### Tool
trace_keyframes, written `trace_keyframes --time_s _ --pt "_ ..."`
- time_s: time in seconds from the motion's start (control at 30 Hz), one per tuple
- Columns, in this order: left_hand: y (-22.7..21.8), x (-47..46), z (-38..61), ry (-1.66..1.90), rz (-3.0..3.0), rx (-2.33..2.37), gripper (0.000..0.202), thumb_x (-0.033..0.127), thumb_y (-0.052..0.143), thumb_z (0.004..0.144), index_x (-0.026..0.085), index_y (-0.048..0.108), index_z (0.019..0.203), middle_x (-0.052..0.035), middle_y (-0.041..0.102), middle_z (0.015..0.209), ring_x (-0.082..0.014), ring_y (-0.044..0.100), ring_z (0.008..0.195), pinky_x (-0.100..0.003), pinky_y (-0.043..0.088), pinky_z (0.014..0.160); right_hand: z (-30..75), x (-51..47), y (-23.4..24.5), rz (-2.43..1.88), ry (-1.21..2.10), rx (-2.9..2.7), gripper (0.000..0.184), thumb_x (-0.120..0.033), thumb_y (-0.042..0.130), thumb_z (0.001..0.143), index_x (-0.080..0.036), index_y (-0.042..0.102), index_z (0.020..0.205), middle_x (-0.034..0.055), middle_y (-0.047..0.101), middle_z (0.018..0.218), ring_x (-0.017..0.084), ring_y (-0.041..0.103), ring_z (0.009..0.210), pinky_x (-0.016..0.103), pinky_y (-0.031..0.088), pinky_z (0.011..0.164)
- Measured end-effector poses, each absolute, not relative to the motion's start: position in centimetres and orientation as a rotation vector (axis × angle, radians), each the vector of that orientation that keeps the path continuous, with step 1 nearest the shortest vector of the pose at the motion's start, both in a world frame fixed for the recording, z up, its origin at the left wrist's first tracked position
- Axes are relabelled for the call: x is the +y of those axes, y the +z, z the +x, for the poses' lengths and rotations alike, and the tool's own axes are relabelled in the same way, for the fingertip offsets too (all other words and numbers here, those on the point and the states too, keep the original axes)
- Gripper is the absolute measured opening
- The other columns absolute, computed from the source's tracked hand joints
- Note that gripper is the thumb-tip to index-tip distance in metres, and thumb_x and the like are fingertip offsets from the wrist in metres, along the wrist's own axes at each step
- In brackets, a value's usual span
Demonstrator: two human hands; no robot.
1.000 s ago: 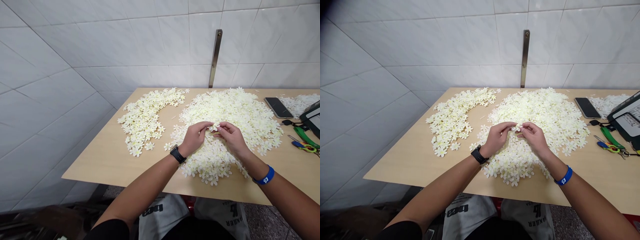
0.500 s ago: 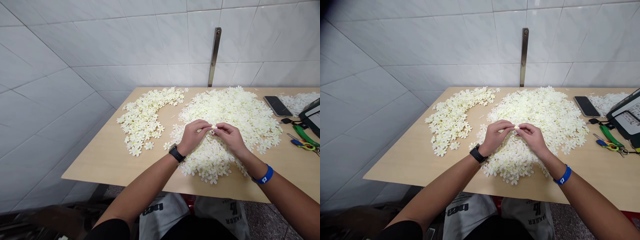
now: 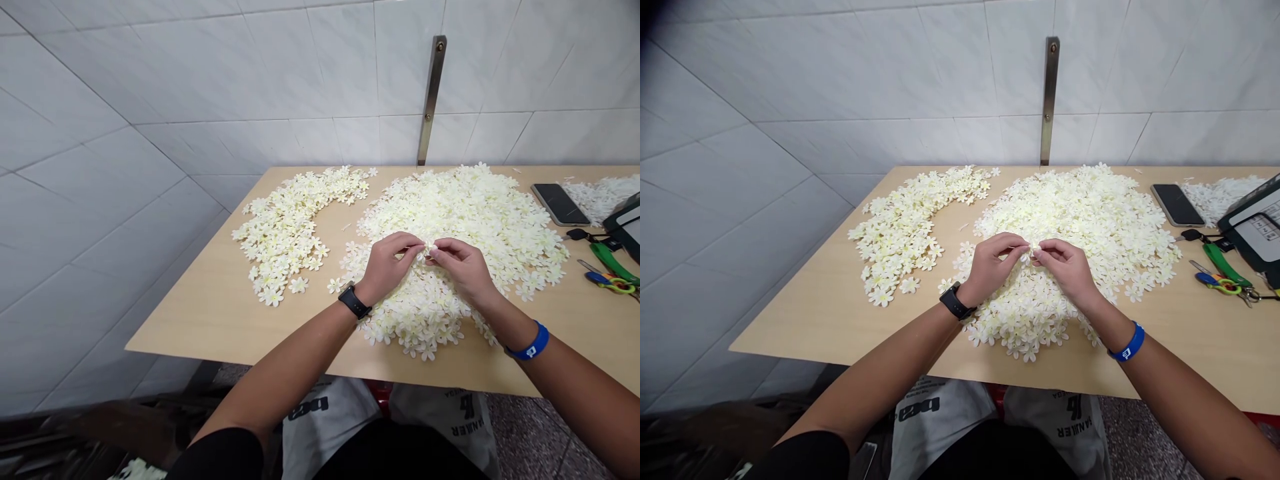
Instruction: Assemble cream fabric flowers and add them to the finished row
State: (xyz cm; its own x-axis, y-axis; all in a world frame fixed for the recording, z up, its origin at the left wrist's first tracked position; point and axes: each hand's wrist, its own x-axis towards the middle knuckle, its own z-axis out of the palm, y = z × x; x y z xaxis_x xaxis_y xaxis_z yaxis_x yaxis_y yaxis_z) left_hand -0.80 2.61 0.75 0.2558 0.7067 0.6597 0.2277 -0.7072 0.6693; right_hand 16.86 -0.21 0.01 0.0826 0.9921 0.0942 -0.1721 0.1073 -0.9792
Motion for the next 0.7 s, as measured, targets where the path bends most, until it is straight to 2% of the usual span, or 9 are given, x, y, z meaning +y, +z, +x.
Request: trace_keyframes --time_s 0.3,0.5,0.57,0.7 --pt "0.99 2.41 -0.43 1.267 1.664 0.866 0.017 0.032 0.064 0.094 0.016 0.068 0.089 -0.0047 0.069 0.091 -0.0122 0.065 0.077 -0.024 0.06 0.067 16.84 -0.27 -0.16 -1.079 1.151 -1.081 0.036 -0.049 0.089 0.069 -0.021 0.071 0.082 -0.0012 0.068 0.077 0.016 0.071 0.072 0.031 0.063 0.075" --pt "1.08 2.74 -0.23 1.169 1.287 0.8 0.033 0.044 0.078 0.082 0.014 0.065 0.088 -0.0018 0.065 0.087 -0.0125 0.068 0.078 -0.031 0.064 0.079 16.8 -0.28 0.01 -1.112 1.122 -1.043 0.033 -0.045 0.088 0.07 -0.021 0.069 0.082 -0.0016 0.069 0.075 0.014 0.071 0.07 0.028 0.061 0.074" --pt "1.16 2.84 -0.35 1.143 1.204 0.787 0.035 0.044 0.081 0.079 0.014 0.065 0.088 -0.0026 0.066 0.09 -0.0124 0.068 0.08 -0.032 0.063 0.083 16.82 -0.26 0.15 -1.123 1.09 -1.028 0.031 -0.043 0.088 0.07 -0.021 0.068 0.081 -0.0019 0.069 0.074 0.013 0.071 0.07 0.027 0.06 0.073" --pt "1.09 3.08 -0.64 1.081 1.108 0.707 0.033 0.033 0.085 0.076 0.015 0.064 0.094 -0.0064 0.073 0.102 -0.0109 0.068 0.085 -0.026 0.057 0.083 16.83 -0.18 0.22 -1.129 1.054 -0.995 0.032 -0.042 0.088 0.069 -0.021 0.067 0.08 -0.003 0.066 0.074 0.013 0.07 0.069 0.028 0.061 0.073"
